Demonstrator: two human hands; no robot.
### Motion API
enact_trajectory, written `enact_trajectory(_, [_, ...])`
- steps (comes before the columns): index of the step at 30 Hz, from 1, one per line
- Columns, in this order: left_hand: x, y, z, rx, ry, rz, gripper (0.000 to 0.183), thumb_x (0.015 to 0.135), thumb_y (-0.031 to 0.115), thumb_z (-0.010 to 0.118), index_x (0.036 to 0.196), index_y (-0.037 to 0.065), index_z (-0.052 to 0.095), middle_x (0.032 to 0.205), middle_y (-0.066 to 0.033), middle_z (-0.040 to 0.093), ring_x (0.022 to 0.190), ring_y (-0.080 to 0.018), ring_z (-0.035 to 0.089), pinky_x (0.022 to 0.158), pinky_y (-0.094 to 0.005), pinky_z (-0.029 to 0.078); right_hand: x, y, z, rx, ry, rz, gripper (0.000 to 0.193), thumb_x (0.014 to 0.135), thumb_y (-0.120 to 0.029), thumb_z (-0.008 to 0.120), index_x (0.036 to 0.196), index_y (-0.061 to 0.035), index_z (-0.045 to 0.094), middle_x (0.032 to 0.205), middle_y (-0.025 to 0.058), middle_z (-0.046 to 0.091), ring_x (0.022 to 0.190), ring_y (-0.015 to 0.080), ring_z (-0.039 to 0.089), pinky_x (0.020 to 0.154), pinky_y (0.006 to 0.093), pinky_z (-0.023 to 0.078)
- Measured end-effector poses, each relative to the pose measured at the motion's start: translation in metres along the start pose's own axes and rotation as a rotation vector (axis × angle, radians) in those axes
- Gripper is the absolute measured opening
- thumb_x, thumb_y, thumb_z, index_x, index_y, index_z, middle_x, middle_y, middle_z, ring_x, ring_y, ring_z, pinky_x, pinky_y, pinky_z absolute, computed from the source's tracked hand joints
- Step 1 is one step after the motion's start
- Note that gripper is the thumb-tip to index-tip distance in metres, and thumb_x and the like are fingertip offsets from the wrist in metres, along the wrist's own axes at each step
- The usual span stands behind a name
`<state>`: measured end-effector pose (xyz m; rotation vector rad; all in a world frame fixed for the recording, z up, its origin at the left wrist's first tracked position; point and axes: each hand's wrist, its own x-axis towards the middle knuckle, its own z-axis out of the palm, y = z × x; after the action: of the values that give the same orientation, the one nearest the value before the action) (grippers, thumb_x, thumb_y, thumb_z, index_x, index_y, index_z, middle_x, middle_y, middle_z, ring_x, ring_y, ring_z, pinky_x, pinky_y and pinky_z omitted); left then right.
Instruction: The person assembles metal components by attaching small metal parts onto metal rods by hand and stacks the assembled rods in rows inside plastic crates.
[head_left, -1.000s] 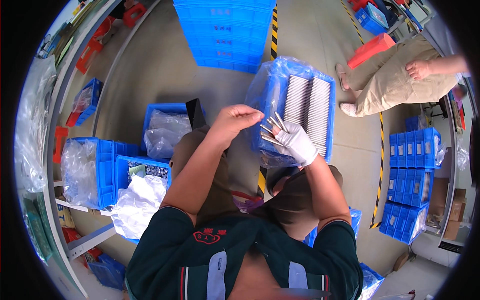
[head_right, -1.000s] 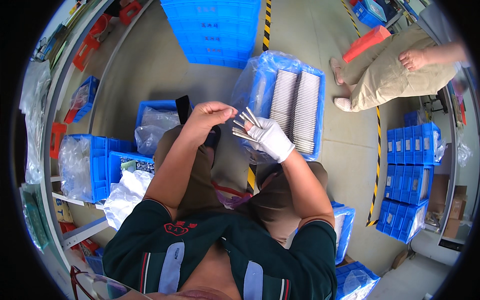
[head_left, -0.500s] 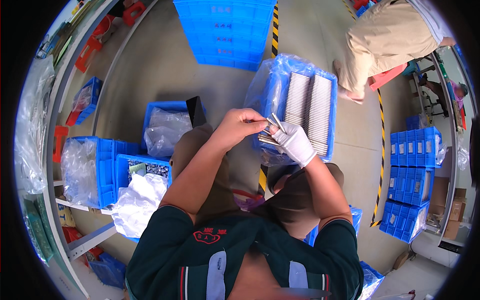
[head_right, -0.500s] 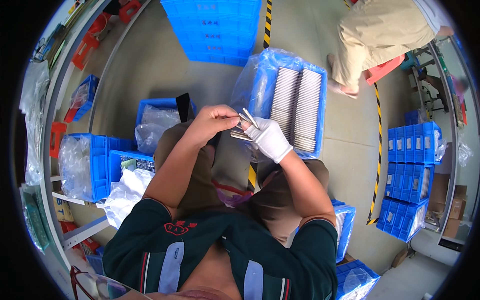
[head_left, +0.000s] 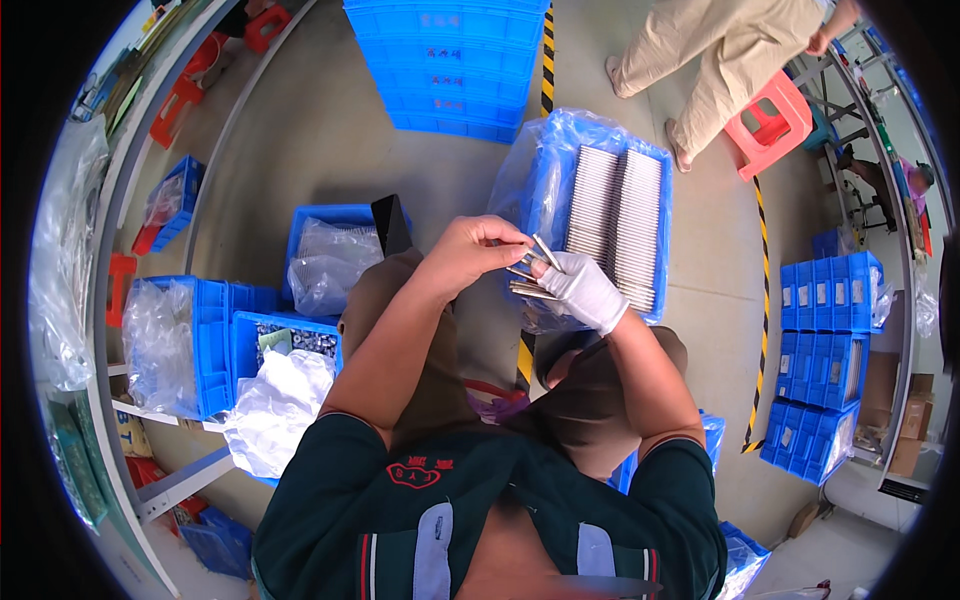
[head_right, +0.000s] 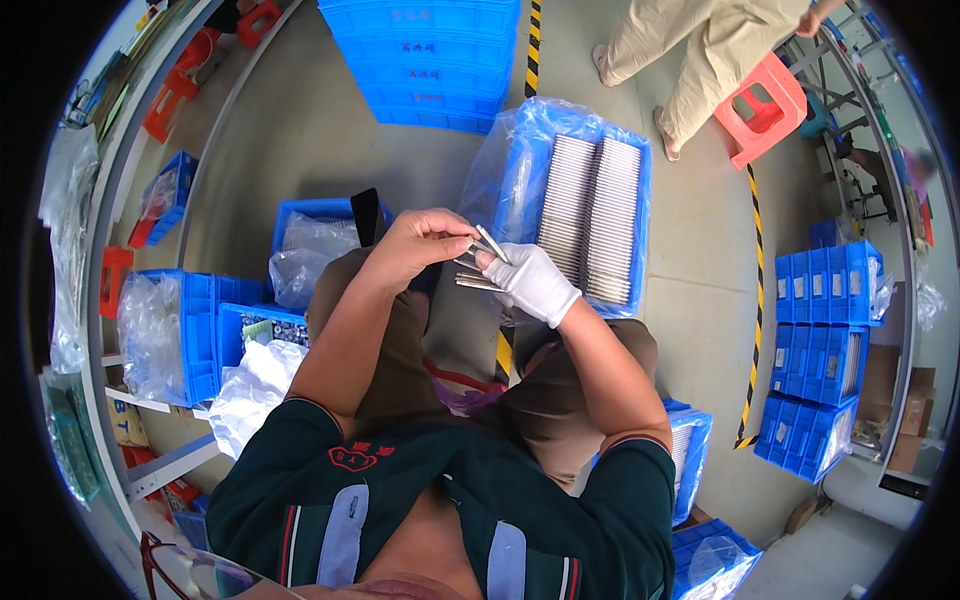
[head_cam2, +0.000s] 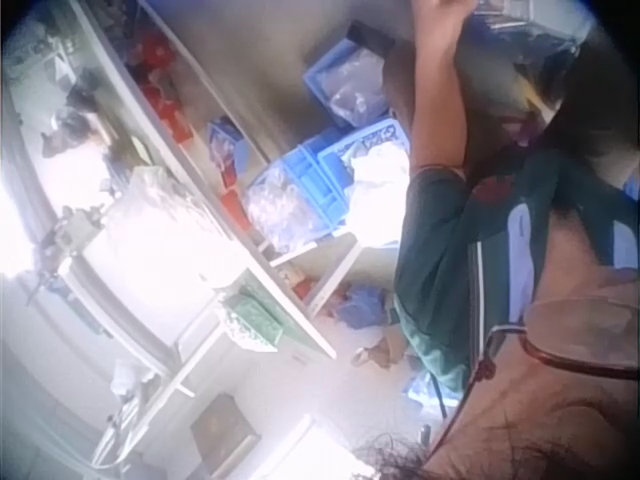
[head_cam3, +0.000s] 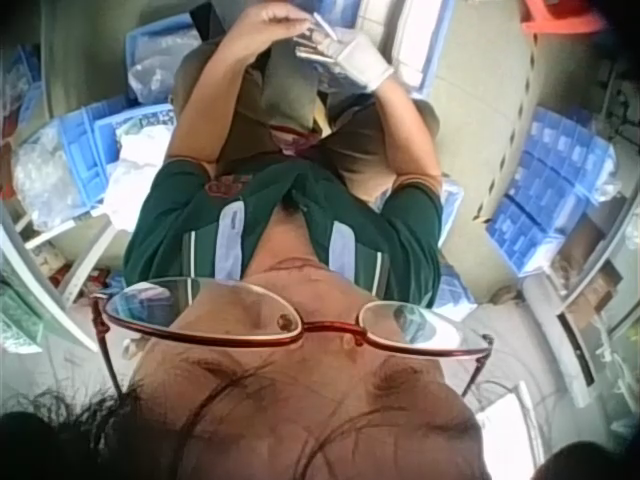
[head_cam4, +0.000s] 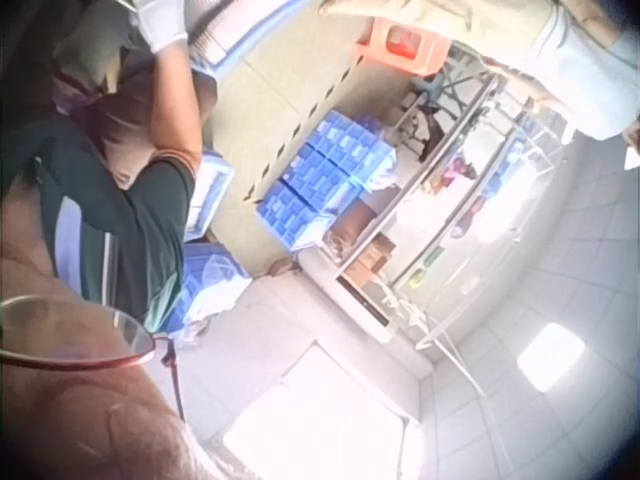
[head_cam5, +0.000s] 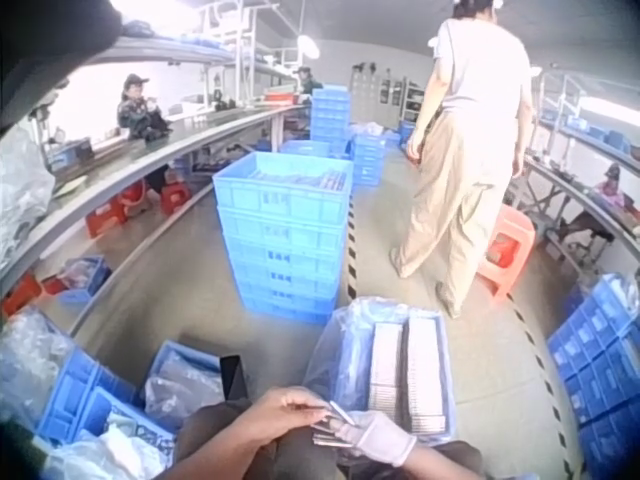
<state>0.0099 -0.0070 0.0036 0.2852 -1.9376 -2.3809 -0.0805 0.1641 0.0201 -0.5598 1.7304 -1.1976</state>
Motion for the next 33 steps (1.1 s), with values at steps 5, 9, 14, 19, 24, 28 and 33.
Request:
enact_trajectory(5, [-0.002, 0.001, 0.0, -0.036, -0.006, -0.093, 0.015, 0.08, 0.007, 0.061, 0.092, -0.001, 0.064, 0.084, -0.0053, 0.064, 0.081, -0.0097, 0.057, 0.075, -0.0229, 0.044, -0.001, 0.002, 0.0, 0.077, -0.034, 0.008, 0.032, 0.086, -0.032, 0.057, 0.08, -0.001, 0.062, 0.055, -0.0042, 0.045, 0.046, 0.0046, 0.038, 0.041, 0.0222, 0.03])
enact_trajectory(9, [0.0, 0.011, -0.003, -0.081, 0.124, -0.014, 0.017, 0.081, 0.012, 0.061, 0.09, -0.002, 0.065, 0.085, -0.0062, 0.064, 0.08, -0.0104, 0.057, 0.075, -0.0233, 0.043, 0.002, 0.006, -0.003, 0.018, -0.062, 0.036, 0.032, 0.086, -0.032, 0.057, 0.079, -0.0014, 0.061, 0.056, -0.0037, 0.045, 0.047, 0.0049, 0.039, 0.042, 0.0228, 0.031])
enact_trajectory(14, [-0.002, 0.008, -0.002, -0.055, 0.001, -0.079, 0.017, 0.082, 0.012, 0.06, 0.09, -0.002, 0.065, 0.086, -0.0064, 0.064, 0.081, -0.0107, 0.057, 0.078, -0.0243, 0.042, 0.002, 0.004, 0.002, 0.015, -0.102, 0.06, 0.031, 0.086, -0.031, 0.057, 0.078, -0.0015, 0.06, 0.055, -0.0025, 0.045, 0.047, 0.006, 0.039, 0.042, 0.0235, 0.032])
enact_trajectory(19, [-0.002, 0.009, -0.004, 0.039, -0.034, -0.082, 0.015, 0.08, 0.008, 0.061, 0.092, -0.001, 0.065, 0.085, -0.005, 0.063, 0.081, -0.0092, 0.057, 0.074, -0.0223, 0.044, 0.002, 0.003, 0.002, -0.045, -0.13, 0.064, 0.031, 0.087, -0.03, 0.056, 0.078, -0.0013, 0.059, 0.054, -0.0023, 0.044, 0.046, 0.0067, 0.039, 0.042, 0.0238, 0.031])
enact_trajectory(24, [-0.003, 0.013, -0.004, -0.019, -0.102, -0.116, 0.015, 0.08, 0.007, 0.061, 0.092, -0.001, 0.065, 0.086, -0.0042, 0.063, 0.081, -0.0083, 0.056, 0.073, -0.0211, 0.044, 0.005, 0.018, 0.002, 0.065, -0.168, 0.038, 0.03, 0.086, -0.031, 0.057, 0.08, -0.0021, 0.059, 0.056, -0.0029, 0.044, 0.047, 0.0063, 0.039, 0.043, 0.0232, 0.031])
enact_trajectory(28, [-0.003, 0.011, -0.002, -0.072, 0.049, 0.012, 0.015, 0.083, 0.012, 0.059, 0.091, 0.001, 0.064, 0.087, -0.0043, 0.063, 0.082, -0.0097, 0.056, 0.076, -0.0232, 0.043, 0.01, 0.024, 0.0, 0.258, -0.227, 0.045, 0.029, 0.086, -0.032, 0.058, 0.084, -0.0028, 0.058, 0.06, -0.0041, 0.045, 0.048, 0.0054, 0.039, 0.043, 0.0213, 0.029])
enact_trajectory(33, [0.003, -0.011, 0.016, -0.447, 0.171, -0.016, 0.017, 0.089, 0.02, 0.051, 0.093, 0.005, 0.056, 0.091, -0.0069, 0.06, 0.086, -0.0164, 0.057, 0.079, -0.0295, 0.044, 0.004, 0.01, 0.005, 0.381, -0.372, 0.06, 0.026, 0.079, -0.026, 0.066, 0.09, -0.008, 0.051, 0.059, -0.006, 0.038, 0.045, 0.0028, 0.033, 0.04, 0.019, 0.025])
